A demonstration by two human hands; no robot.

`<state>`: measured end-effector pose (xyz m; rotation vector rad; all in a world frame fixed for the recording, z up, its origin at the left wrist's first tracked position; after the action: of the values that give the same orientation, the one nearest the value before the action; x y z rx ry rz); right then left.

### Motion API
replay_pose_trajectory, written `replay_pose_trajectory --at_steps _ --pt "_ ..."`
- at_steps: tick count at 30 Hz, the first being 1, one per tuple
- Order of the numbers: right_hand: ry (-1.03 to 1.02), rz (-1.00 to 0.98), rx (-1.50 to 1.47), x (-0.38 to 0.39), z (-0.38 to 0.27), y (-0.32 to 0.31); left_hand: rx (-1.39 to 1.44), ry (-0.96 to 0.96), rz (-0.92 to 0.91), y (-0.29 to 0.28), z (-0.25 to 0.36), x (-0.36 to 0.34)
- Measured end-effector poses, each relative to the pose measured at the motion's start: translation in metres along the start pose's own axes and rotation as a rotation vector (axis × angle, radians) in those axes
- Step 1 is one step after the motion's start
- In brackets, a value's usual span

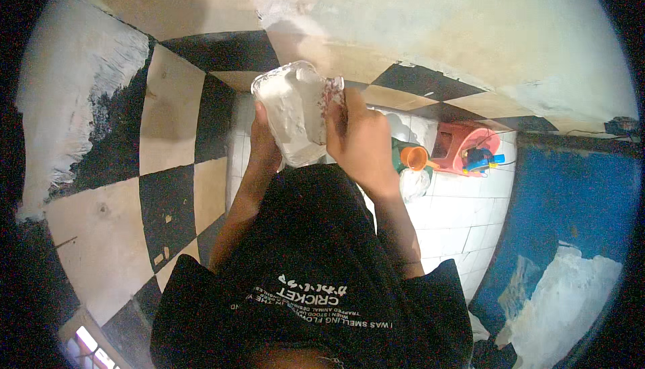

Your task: The person transfers white powder into a plastic container, adds water from a scoop, and mixes it into a paste using a spatula before applying the mixture to the gaps between wall tiles.

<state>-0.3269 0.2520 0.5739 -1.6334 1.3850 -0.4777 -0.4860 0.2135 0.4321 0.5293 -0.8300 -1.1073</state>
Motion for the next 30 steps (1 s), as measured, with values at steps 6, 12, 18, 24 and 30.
replay_pose_trajectory --at_steps 6,12,18,24,30 --pt "-0.012 0.019 -0.091 -0.010 0.025 -0.004 -0.334 0.094 0.031 0.013 0.004 -0.003" --pt "-0.035 -0.012 -0.103 -0.009 0.045 0.012 -0.146 -0.090 0.154 0.005 -0.008 -0.009" --pt "-0.009 -0.014 -0.074 -0.016 0.050 -0.002 -0.208 -0.062 0.171 0.003 -0.018 -0.008" --pt "0.021 -0.032 -0.083 -0.020 0.058 -0.010 -0.047 -0.165 0.099 -0.005 -0.034 -0.011" --pt "0.026 -0.029 -0.043 -0.023 0.054 -0.014 0.120 -0.250 0.052 -0.017 -0.053 -0.010"
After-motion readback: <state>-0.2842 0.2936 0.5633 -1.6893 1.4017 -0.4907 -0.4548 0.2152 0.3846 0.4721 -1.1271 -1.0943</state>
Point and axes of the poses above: each hand's wrist, its own x-axis away from the middle knuckle, its own y-axis out of the palm, z = x × y, the point moved 5 cm from there along -x, towards the middle knuckle, and after that the axes turned 13 degrees about x, right-handed, at the moved point
